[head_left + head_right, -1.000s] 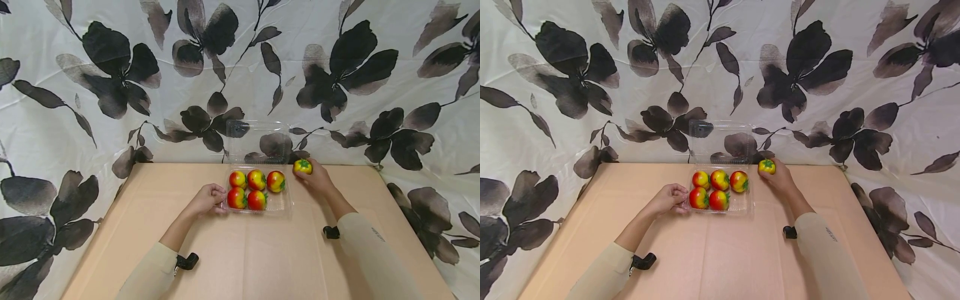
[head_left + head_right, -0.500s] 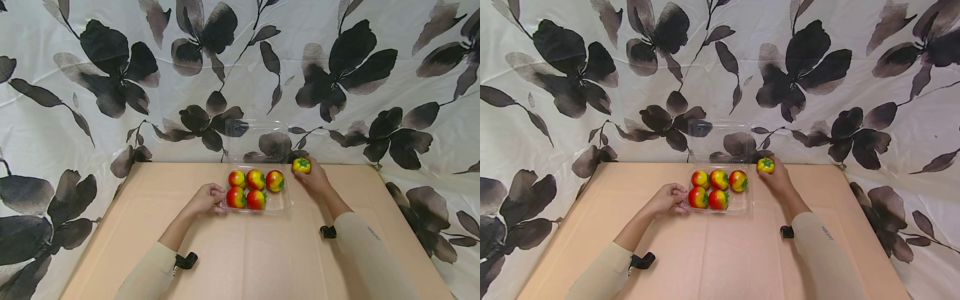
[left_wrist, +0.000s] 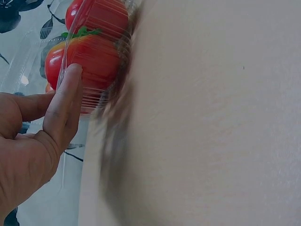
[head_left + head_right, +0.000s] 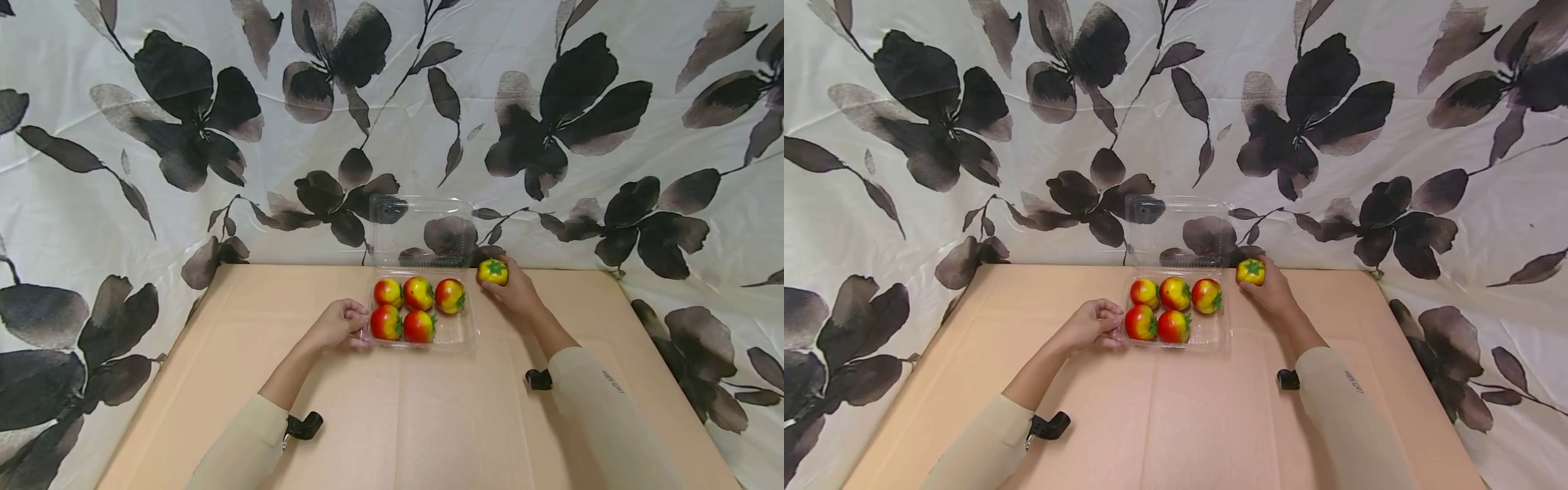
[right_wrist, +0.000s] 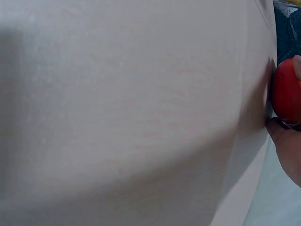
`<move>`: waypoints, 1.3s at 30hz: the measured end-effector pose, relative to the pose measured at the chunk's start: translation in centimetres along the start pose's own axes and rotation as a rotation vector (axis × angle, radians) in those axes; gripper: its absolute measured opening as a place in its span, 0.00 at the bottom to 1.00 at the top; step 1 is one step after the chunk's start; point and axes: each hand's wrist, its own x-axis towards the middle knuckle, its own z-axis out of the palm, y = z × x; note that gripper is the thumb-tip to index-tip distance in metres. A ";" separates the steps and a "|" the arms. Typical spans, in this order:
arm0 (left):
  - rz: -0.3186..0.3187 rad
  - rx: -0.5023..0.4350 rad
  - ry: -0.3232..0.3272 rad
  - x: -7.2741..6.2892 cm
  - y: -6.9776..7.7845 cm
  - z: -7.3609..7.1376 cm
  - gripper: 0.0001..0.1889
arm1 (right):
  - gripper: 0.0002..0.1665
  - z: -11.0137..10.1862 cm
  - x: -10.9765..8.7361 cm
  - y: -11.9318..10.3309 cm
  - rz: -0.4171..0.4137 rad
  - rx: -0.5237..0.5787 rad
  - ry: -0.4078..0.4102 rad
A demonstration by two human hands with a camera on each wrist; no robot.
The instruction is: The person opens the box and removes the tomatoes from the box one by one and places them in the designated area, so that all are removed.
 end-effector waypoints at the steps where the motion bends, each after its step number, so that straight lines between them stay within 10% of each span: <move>1: -0.001 0.000 0.000 0.0 0.0 0.0 0.12 | 0.54 0.0 0.0 0.0 -0.005 -0.002 -0.001; 39: -0.002 0.011 0.006 0.0 0.2 0.1 0.12 | 0.52 -0.1 0.0 -0.1 -0.062 -0.011 0.003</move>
